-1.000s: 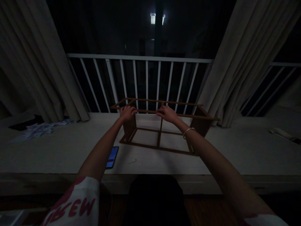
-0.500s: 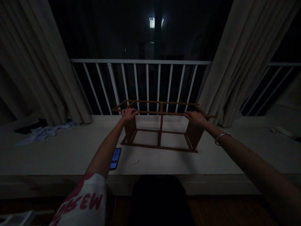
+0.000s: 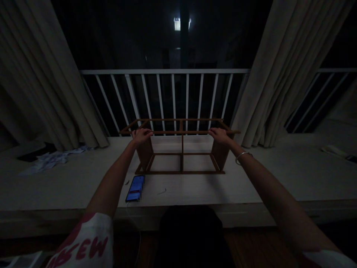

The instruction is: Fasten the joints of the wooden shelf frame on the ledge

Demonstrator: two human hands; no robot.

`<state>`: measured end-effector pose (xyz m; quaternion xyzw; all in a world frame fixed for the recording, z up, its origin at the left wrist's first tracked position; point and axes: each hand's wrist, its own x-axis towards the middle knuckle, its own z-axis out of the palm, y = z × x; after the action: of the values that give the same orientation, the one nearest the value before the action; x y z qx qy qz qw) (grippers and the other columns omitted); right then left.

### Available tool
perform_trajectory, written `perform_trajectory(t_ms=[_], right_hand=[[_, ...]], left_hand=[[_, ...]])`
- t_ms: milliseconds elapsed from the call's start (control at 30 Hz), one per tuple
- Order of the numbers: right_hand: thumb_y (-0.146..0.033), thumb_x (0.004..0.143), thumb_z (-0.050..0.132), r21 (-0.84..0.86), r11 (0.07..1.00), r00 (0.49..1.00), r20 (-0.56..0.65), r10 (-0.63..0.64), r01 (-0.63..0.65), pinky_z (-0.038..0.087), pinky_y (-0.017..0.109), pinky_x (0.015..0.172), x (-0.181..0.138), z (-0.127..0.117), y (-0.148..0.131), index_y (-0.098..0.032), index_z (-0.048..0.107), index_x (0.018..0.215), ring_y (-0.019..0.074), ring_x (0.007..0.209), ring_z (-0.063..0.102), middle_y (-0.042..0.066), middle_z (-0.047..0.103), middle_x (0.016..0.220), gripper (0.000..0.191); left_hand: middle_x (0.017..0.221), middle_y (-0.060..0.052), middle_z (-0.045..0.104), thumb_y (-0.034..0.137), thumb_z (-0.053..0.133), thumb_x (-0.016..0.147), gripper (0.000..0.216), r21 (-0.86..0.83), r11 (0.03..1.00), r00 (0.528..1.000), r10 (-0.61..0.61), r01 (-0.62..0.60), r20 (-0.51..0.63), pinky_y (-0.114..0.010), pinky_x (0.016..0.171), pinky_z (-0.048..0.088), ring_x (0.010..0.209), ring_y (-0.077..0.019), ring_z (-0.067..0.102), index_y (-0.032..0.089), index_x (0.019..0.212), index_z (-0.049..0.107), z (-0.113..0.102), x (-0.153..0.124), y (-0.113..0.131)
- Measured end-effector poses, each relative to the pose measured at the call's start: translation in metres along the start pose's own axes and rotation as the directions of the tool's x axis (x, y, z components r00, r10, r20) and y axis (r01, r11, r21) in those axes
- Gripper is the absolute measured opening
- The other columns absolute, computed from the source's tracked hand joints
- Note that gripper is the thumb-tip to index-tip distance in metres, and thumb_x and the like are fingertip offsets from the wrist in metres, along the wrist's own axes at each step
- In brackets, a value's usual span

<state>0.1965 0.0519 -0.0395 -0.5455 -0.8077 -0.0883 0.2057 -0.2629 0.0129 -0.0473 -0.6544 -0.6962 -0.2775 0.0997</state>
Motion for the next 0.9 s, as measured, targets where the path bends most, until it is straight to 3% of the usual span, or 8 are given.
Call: perform_trajectory(t_ms=[267,533,900], right_hand=[[-0.044,0.089,0.030,0.043,0.998,0.999,-0.019,-0.034,0.035,0.032,0.031,0.081,0.016,0.013,-0.013,-0.021,0.059,0.106,0.0206,0.096,0.053,0.006,0.062,0.106,0.041],[-0.047,0.088,0.029,0.056,0.998,0.998,-0.068,-0.005,0.009,0.032,0.033,0.082,0.024,0.021,-0.013,-0.022,0.059,0.107,0.0220,0.098,0.051,0.006,0.062,0.105,0.043],[-0.046,0.088,0.028,0.065,0.998,0.998,-0.064,0.018,-0.014,0.030,0.036,0.081,0.024,0.020,-0.017,-0.022,0.059,0.105,0.0237,0.097,0.049,0.007,0.062,0.102,0.043]], left_hand=[[0.111,-0.001,0.058,0.059,0.038,0.076,0.042,0.039,0.999,0.999,-0.029,0.028,0.027,-0.046,0.097,0.017,0.112,-0.0254,0.041,0.032,0.102,0.059,-0.004,0.003,-0.020],[0.112,-0.001,0.057,0.055,0.038,0.078,0.040,0.086,0.993,0.996,-0.088,0.086,0.016,-0.045,0.099,0.014,0.114,-0.0250,0.038,0.032,0.103,0.058,-0.009,-0.003,-0.016],[0.114,-0.003,0.055,0.055,0.035,0.079,0.042,0.096,0.993,0.997,-0.074,0.075,-0.014,-0.047,0.099,0.014,0.116,-0.0263,0.036,0.031,0.105,0.057,-0.006,-0.007,-0.015]])
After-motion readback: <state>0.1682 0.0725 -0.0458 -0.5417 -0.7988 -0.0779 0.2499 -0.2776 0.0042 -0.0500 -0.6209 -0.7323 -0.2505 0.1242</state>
